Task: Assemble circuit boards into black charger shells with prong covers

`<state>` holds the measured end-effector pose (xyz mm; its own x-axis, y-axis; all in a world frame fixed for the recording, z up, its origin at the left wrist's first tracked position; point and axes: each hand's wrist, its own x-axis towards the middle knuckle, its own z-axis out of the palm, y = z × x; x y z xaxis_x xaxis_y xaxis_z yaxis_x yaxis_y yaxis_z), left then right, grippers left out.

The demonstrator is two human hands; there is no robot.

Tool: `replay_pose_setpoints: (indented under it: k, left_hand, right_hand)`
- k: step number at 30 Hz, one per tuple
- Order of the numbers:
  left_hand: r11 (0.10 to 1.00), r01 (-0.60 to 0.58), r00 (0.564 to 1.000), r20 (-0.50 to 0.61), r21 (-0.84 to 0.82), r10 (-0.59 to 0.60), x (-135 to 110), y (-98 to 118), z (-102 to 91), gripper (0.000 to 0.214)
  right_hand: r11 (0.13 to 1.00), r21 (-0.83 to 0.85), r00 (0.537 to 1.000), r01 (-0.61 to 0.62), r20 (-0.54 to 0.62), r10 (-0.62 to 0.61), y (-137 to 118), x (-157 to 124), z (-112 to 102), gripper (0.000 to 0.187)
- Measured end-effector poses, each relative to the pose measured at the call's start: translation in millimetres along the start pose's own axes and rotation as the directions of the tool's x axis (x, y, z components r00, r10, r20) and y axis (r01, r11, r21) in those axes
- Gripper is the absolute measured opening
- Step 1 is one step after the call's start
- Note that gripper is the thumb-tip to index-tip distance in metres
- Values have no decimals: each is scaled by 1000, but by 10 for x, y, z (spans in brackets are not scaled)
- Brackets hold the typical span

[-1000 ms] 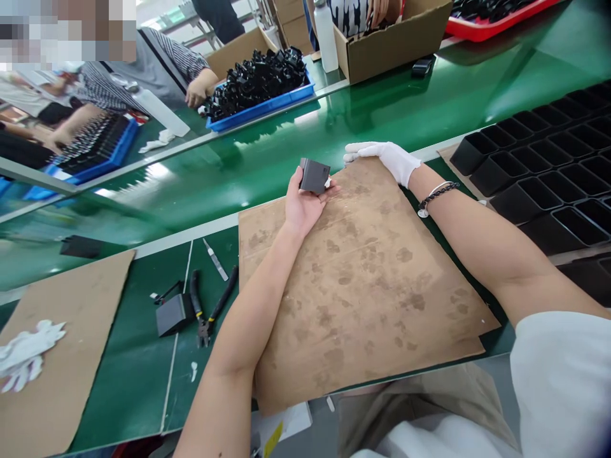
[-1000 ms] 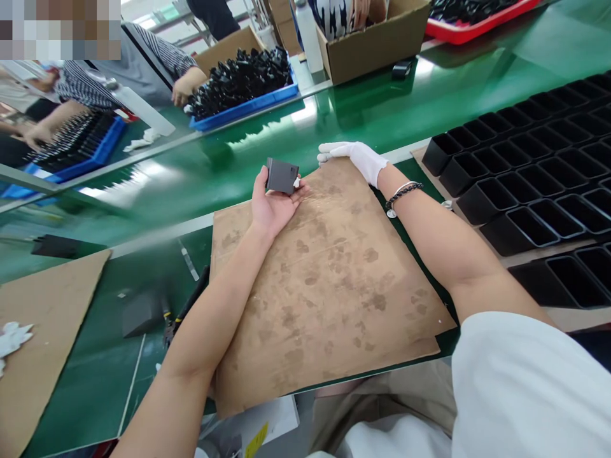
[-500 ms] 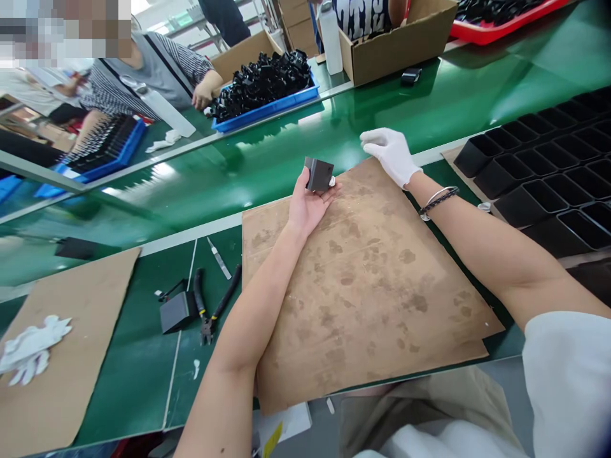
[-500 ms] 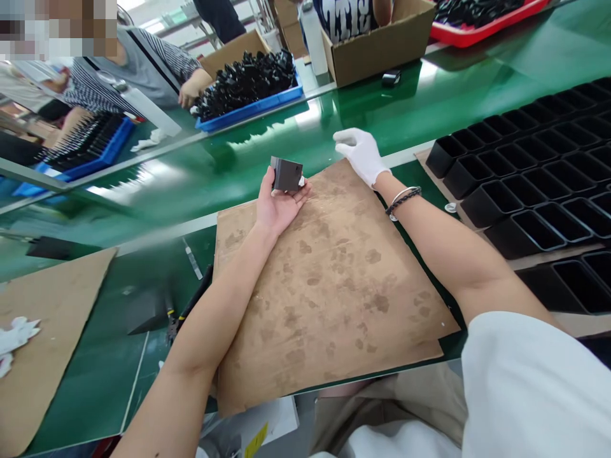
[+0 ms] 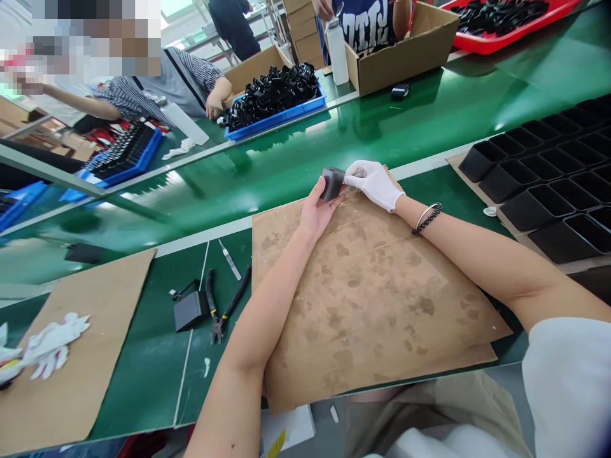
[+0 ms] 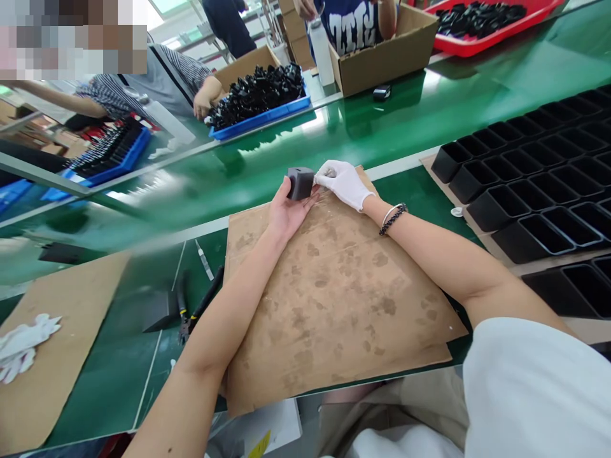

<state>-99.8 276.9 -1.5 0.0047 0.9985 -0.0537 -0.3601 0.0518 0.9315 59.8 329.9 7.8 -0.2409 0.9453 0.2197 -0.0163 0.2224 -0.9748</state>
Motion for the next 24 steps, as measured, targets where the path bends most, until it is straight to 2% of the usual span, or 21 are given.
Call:
replay_pose_setpoints:
  k: [4, 8, 14, 18, 24]
  left_hand:
    - [999, -5, 999, 33, 44, 3, -38, 32, 33, 49]
    - [998, -36, 999, -28, 60, 38, -23, -36, 62, 17]
    - [993, -93, 989, -108, 71, 101, -5, -130, 59, 30]
    - [992, -93, 988, -118, 80, 102, -7, -121, 58, 22]
    - [994, -96, 986, -133, 61, 103, -40, -74, 99, 6]
  right_hand:
    - [997, 71, 1000, -15, 24, 13, -42, -20, -38, 20]
    - [998, 57, 996, -41, 75, 37, -83, -43, -31, 26]
    - [1000, -3, 989, -27, 143, 28, -107, -46, -4, 32]
    - [997, 39, 980, -62, 191, 54, -130, -57, -24, 22]
    - [977, 156, 980, -147, 156, 122, -105, -17, -66, 10]
